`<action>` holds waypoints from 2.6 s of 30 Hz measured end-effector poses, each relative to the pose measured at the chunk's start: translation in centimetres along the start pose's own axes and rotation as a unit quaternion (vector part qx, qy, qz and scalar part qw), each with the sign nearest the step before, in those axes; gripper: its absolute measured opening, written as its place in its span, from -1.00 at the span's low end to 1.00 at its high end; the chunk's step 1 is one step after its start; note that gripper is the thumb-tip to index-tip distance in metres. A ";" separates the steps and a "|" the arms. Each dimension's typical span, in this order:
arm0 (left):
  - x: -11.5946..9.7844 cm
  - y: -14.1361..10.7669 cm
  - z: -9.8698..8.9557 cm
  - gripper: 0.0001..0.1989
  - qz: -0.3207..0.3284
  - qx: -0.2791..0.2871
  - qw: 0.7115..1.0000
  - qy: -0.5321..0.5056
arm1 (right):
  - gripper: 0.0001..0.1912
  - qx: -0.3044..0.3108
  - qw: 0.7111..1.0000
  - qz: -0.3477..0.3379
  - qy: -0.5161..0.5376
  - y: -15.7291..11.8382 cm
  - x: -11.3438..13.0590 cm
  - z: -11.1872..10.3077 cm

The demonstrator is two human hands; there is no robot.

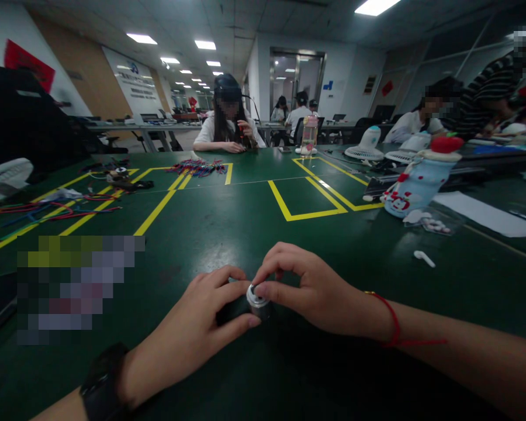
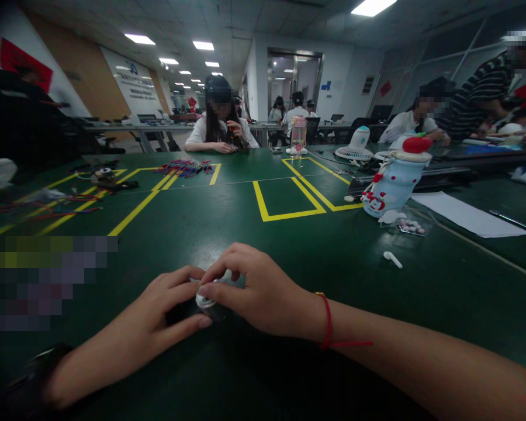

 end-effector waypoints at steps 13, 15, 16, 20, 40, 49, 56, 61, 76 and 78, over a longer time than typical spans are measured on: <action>0.0 -0.3 -1.0 -0.78 0.000 0.006 1.000 0.001 | -0.81 0.033 0.994 0.053 0.087 0.6 -0.9 1.3; 0.1 -0.3 -1.0 -0.78 -0.002 0.010 1.000 0.002 | -0.78 0.042 0.987 0.076 0.133 0.7 -1.4 1.7; 0.2 -0.4 -1.1 -0.79 -0.002 0.012 1.000 0.003 | -0.77 0.047 0.982 0.087 0.159 0.8 -1.6 1.9; 0.3 -0.4 -1.1 -0.72 -0.002 0.003 1.000 0.001 | -0.76 0.062 0.959 0.117 0.249 0.8 -2.3 2.3; -1.7 -0.9 -1.6 -0.48 0.057 -0.053 0.996 0.032 | -0.80 0.072 0.928 0.149 0.335 0.0 -2.6 1.6; -1.9 -1.2 -1.7 -0.47 0.058 -0.059 0.996 0.038 | -0.68 0.078 0.952 0.146 0.258 -0.6 -2.5 1.1; -0.9 -1.5 -1.9 -0.51 -0.023 -0.031 0.999 -0.027 | -0.81 -0.131 0.974 0.145 0.113 0.9 -4.6 -3.9; -1.2 -1.8 -1.8 -0.76 -0.003 0.019 1.000 -0.022 | -0.79 -0.298 0.935 0.190 0.012 0.3 -9.0 -9.2; -0.6 -1.1 -0.9 -0.74 -0.002 0.005 1.000 -0.007 | -0.88 -0.109 0.988 0.090 -0.063 0.7 -4.4 -4.3; -0.2 -0.9 -0.8 -0.69 0.001 0.002 1.000 -0.003 | -0.90 -0.047 0.997 0.006 -0.061 0.8 -1.6 -2.1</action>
Point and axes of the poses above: each hand's wrist, its own y-axis towards the middle knuckle, its own z-axis out of the palm, x = y × z, the point moved 5 cm from there along y, towards the middle knuckle, and after that the axes turned 1 degree about z, right-handed, at the moved point
